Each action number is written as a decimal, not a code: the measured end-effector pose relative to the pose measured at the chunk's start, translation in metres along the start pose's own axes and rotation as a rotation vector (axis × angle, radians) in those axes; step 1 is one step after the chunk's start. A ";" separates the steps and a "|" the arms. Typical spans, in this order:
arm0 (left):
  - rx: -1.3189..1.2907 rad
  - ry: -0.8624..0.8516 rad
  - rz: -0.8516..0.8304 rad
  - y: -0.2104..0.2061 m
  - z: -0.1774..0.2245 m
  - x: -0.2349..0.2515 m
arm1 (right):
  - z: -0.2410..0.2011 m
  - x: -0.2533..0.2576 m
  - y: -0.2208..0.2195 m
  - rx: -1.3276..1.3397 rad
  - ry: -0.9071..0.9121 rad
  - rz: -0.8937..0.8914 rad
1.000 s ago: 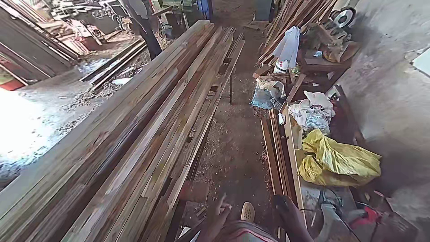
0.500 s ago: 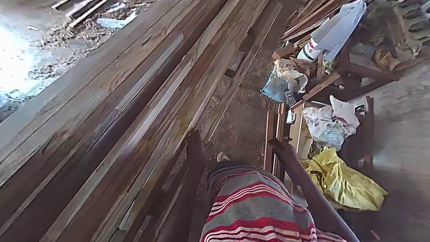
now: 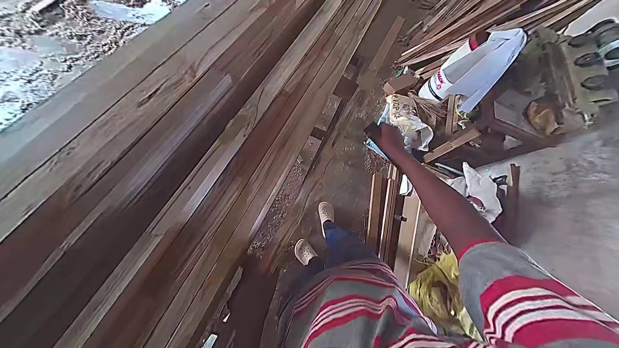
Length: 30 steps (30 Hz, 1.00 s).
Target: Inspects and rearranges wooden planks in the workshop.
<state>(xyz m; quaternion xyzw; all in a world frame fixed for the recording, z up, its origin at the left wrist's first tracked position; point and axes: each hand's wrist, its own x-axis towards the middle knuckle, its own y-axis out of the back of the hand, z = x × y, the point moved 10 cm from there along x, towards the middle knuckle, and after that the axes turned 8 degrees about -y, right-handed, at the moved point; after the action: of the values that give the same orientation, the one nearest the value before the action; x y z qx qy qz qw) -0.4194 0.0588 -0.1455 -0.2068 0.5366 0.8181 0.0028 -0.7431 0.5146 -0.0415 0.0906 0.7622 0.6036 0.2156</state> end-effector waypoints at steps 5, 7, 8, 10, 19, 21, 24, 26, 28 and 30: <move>0.111 0.293 -0.471 0.011 0.034 -0.009 | -0.046 0.111 0.037 -0.110 0.004 0.067; 0.198 0.048 -0.058 -0.008 0.006 -0.001 | -0.058 0.136 0.036 -0.185 0.031 0.067; 0.183 0.007 -0.005 -0.011 -0.001 0.001 | -0.063 0.144 0.033 -0.231 0.044 0.064; 0.127 0.152 -0.251 -0.002 0.006 0.008 | -0.072 0.147 0.031 -0.304 0.065 0.039; 0.064 0.198 -0.465 0.041 0.039 0.015 | -0.097 0.106 0.022 -0.498 0.090 0.022; 0.041 0.158 -0.415 0.036 0.035 0.016 | -0.104 0.086 0.014 -0.553 0.114 0.017; 0.000 0.132 -0.337 0.039 0.030 0.012 | -0.103 0.053 -0.002 -0.528 0.100 -0.015; -0.064 0.099 -0.245 0.050 0.034 0.010 | -0.104 0.029 -0.009 -0.491 0.110 -0.065; -0.068 0.105 -0.183 0.062 0.038 0.006 | -0.101 0.014 -0.019 -0.464 0.136 -0.134; -0.081 0.154 -0.220 0.075 0.052 0.006 | -0.092 0.026 -0.015 -0.400 0.109 -0.165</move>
<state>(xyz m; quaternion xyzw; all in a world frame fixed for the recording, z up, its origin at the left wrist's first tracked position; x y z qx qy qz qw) -0.4594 0.0716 -0.0643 -0.3265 0.4757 0.8157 0.0428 -0.8049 0.4406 -0.0448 -0.0494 0.6425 0.7272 0.2365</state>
